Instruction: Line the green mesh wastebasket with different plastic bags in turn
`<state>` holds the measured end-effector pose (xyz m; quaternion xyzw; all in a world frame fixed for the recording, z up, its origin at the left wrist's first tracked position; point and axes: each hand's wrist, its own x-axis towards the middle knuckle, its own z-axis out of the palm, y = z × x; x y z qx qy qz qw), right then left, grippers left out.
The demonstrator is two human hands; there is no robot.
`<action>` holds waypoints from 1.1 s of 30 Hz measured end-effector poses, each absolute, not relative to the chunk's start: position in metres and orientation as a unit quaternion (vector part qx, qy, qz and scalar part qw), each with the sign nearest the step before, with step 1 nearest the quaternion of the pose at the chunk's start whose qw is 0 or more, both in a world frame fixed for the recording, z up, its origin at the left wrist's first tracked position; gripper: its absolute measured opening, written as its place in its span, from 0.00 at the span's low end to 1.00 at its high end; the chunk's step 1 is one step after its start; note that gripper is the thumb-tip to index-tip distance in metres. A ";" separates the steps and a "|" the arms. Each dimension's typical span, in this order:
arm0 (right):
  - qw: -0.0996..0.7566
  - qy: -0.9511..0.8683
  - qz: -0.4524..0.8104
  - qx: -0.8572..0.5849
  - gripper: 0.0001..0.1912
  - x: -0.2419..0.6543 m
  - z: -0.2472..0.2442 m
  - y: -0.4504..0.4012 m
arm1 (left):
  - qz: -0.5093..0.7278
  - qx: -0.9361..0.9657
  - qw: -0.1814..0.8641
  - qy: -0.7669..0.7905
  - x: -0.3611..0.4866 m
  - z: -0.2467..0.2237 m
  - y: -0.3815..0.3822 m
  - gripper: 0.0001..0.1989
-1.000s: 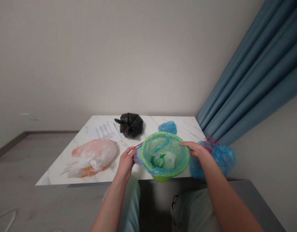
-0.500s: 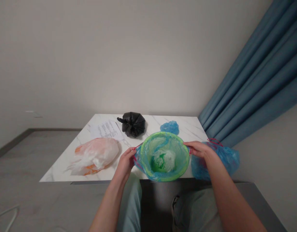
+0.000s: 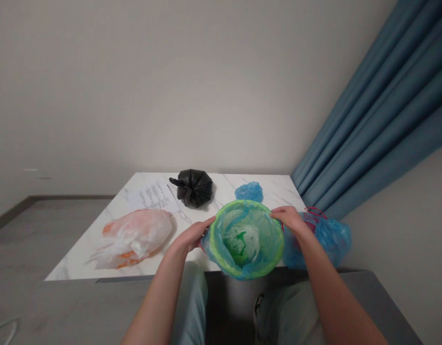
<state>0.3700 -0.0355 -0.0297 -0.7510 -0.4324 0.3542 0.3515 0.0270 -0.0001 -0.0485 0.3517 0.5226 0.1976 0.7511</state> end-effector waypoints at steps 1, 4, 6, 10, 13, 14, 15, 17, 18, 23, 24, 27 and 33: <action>0.337 -0.447 0.326 -0.762 0.08 0.365 -0.028 -0.034 | 0.202 0.346 0.762 0.509 0.027 -0.049 0.000 0.24; 0.270 -0.522 0.203 -0.783 0.11 0.348 -0.023 -0.030 | 0.221 0.328 0.785 0.477 0.025 -0.048 -0.003 0.20; 0.213 -0.571 0.115 -0.784 0.14 0.334 -0.020 -0.027 | 0.225 0.331 0.779 0.482 0.025 -0.047 -0.004 0.18; 0.136 -0.598 0.042 -0.789 0.18 0.313 -0.016 -0.023 | 0.247 0.370 0.734 0.513 0.029 -0.043 -0.006 0.13; 0.150 -0.607 0.039 -0.779 0.19 0.306 -0.019 -0.020 | 0.310 0.427 0.633 0.567 0.036 -0.041 -0.009 0.09; 0.165 -0.613 0.045 -0.771 0.19 0.305 -0.022 -0.019 | 0.332 0.447 0.592 0.583 0.039 -0.041 -0.010 0.09; 0.185 -0.619 0.054 -0.761 0.19 0.304 -0.024 -0.018 | 0.347 0.464 0.557 0.595 0.040 -0.040 -0.011 0.08; 0.239 -0.623 0.081 -0.740 0.17 0.305 -0.029 -0.014 | 0.359 0.482 0.518 0.608 0.042 -0.039 -0.014 0.08; 0.272 -0.620 0.101 -0.729 0.15 0.306 -0.031 -0.012 | 0.355 0.480 0.516 0.614 0.041 -0.038 -0.015 0.08; 0.435 -0.579 0.158 -0.671 0.19 0.330 -0.030 -0.014 | 0.293 0.438 0.559 0.640 0.021 -0.023 -0.024 0.12; 0.456 -0.552 0.159 -0.680 0.20 0.337 -0.029 -0.019 | 0.277 0.440 0.560 0.645 0.016 -0.020 -0.025 0.15; 0.475 -0.396 0.252 -0.745 0.16 0.358 -0.029 -0.042 | 0.272 0.460 0.535 0.654 0.004 -0.014 -0.017 0.23; 0.368 -0.229 0.512 -0.741 0.11 0.370 -0.035 -0.091 | 0.286 0.400 0.625 0.606 0.017 -0.033 0.028 0.25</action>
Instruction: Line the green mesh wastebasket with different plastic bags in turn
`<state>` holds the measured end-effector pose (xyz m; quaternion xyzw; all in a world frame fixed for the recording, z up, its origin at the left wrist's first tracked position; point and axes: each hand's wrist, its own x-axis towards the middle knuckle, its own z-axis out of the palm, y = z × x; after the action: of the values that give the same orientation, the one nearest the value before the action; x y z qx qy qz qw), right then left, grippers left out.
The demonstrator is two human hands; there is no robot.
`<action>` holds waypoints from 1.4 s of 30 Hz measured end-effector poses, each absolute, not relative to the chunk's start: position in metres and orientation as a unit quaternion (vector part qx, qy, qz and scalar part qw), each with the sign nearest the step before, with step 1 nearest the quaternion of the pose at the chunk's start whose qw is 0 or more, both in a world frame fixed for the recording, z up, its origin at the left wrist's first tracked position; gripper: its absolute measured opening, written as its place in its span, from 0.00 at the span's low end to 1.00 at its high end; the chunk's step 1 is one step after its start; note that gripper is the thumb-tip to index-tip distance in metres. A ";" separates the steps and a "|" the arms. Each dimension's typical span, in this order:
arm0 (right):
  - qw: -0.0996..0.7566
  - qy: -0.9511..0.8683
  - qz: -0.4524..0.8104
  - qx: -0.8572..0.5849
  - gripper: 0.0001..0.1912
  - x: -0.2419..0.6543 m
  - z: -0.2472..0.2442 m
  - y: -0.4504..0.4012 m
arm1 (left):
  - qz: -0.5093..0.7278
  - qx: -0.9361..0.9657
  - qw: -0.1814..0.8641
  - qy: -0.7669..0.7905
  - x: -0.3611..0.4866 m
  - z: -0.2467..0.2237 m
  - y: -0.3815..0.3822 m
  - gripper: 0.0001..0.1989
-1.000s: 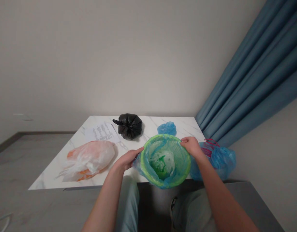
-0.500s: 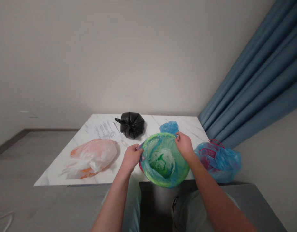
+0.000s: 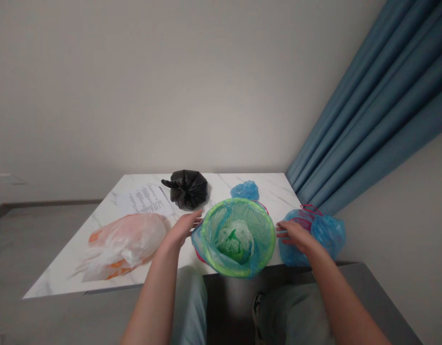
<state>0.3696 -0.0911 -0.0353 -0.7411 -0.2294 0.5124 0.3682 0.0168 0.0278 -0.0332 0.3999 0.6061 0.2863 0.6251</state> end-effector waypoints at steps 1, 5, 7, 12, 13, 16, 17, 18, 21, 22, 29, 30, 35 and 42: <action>0.361 -0.228 0.544 -0.723 0.11 0.369 -0.036 -0.096 | 0.272 0.393 0.657 0.583 0.022 -0.038 0.034 0.24; 0.358 -0.226 0.656 -0.624 0.09 0.364 -0.039 -0.106 | 0.216 0.394 0.742 0.497 0.034 -0.049 0.041 0.23; 0.365 -0.223 0.671 -0.606 0.07 0.362 -0.041 -0.106 | 0.202 0.395 0.740 0.506 0.034 -0.050 0.037 0.24; 0.381 -0.237 0.639 -0.625 0.06 0.355 -0.046 -0.101 | 0.210 0.383 0.749 0.499 0.029 -0.044 0.028 0.21; 0.382 -0.245 0.622 -0.638 0.06 0.352 -0.047 -0.099 | 0.211 0.373 0.761 0.487 0.029 -0.043 0.026 0.19; 0.381 -0.275 0.552 -0.688 0.09 0.342 -0.049 -0.091 | 0.220 0.333 0.787 0.471 0.028 -0.044 0.026 0.16; 0.372 -0.292 0.520 -0.711 0.11 0.340 -0.049 -0.089 | 0.224 0.323 0.787 0.476 0.027 -0.045 0.026 0.15; 0.353 -0.313 0.480 -0.739 0.12 0.338 -0.050 -0.086 | 0.228 0.317 0.784 0.483 0.027 -0.046 0.027 0.15; 0.271 -0.382 0.315 -0.826 0.16 0.336 -0.051 -0.078 | 0.252 0.323 0.769 0.491 0.027 -0.049 0.028 0.17; 0.247 -0.401 0.258 -0.844 0.17 0.337 -0.051 -0.076 | 0.268 0.334 0.758 0.492 0.028 -0.049 0.028 0.17; 0.155 -0.465 0.076 -0.869 0.14 0.327 -0.041 -0.079 | 0.391 0.490 0.497 0.600 0.041 -0.052 0.021 0.11; 0.139 -0.472 0.058 -0.869 0.15 0.323 -0.038 -0.079 | 0.389 0.509 0.467 0.610 0.042 -0.052 0.020 0.10; 0.095 -0.509 0.010 -0.856 0.17 0.306 -0.029 -0.077 | 0.368 0.533 0.442 0.621 0.045 -0.045 0.016 0.11; 0.117 -0.526 0.014 -0.842 0.19 0.301 -0.028 -0.062 | 0.356 0.435 0.572 0.597 0.039 -0.033 0.003 0.12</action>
<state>0.3013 -0.0616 -0.0275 -0.8423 -0.5261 0.0143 0.1166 0.0386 0.0025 -0.0334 0.4348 0.5972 0.3559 0.5724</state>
